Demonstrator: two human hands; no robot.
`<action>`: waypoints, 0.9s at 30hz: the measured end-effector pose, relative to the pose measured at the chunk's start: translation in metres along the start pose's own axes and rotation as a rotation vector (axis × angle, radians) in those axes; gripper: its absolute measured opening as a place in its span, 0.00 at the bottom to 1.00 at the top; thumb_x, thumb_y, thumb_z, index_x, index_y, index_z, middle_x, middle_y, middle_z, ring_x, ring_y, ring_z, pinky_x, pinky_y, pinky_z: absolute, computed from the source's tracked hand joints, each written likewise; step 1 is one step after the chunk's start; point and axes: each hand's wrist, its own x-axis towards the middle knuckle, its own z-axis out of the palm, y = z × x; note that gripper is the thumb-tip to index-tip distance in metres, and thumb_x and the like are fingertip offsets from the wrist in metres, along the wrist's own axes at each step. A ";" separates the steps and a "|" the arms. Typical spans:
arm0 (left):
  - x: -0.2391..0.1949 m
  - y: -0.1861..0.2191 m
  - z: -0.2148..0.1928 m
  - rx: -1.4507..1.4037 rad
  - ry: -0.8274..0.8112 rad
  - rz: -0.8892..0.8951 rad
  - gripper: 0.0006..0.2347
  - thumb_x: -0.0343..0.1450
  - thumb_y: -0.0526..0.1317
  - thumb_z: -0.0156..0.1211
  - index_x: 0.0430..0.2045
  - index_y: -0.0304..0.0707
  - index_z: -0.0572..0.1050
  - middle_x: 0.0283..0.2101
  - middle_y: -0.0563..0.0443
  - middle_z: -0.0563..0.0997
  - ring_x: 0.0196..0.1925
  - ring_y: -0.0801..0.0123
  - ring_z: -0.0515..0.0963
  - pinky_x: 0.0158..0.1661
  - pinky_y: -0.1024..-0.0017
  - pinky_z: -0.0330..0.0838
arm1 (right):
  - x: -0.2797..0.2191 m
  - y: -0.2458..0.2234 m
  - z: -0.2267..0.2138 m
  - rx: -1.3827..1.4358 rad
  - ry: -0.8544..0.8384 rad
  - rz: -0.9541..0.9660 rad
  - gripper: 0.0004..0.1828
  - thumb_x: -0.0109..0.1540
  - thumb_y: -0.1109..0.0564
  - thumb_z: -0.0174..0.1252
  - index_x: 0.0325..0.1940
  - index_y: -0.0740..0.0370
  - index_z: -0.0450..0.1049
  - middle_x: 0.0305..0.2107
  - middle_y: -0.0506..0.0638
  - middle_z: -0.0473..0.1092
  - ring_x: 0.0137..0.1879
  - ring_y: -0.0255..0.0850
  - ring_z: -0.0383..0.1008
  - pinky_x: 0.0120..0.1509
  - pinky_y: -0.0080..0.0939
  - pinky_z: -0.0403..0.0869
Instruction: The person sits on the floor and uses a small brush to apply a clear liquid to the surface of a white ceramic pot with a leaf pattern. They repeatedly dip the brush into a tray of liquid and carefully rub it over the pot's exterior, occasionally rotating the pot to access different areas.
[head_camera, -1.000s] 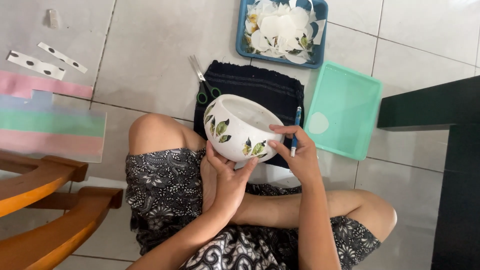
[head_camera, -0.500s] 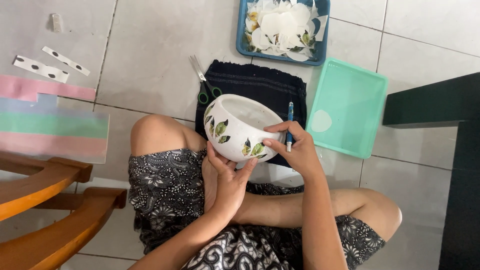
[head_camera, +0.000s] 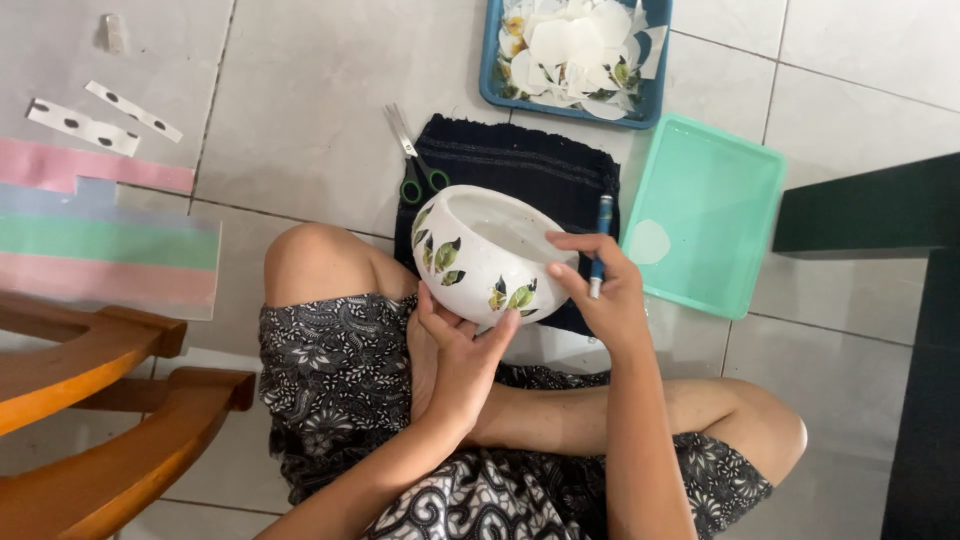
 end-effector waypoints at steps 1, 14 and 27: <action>-0.005 0.020 0.006 -0.005 0.008 0.001 0.48 0.63 0.36 0.62 0.59 0.43 0.19 0.58 0.31 0.45 0.59 0.41 0.61 0.50 0.53 0.68 | -0.002 -0.003 0.000 -0.001 -0.010 -0.001 0.13 0.53 0.59 0.65 0.40 0.61 0.74 0.37 0.55 0.74 0.49 0.41 0.72 0.60 0.43 0.65; -0.013 0.071 0.008 -0.154 0.012 -0.259 0.41 0.67 0.48 0.48 0.58 0.54 0.16 0.64 0.34 0.34 0.55 0.18 0.58 0.51 0.29 0.49 | -0.021 -0.025 0.030 -0.108 0.214 -0.098 0.15 0.61 0.51 0.48 0.48 0.59 0.67 0.38 0.54 0.73 0.47 0.40 0.70 0.62 0.43 0.63; -0.003 0.048 -0.046 0.571 -0.089 0.474 0.07 0.68 0.37 0.55 0.35 0.37 0.69 0.25 0.55 0.71 0.24 0.77 0.70 0.27 0.79 0.67 | -0.079 -0.008 0.048 0.434 0.457 -0.066 0.06 0.65 0.59 0.44 0.38 0.63 0.64 0.19 0.51 0.65 0.23 0.36 0.69 0.53 0.43 0.75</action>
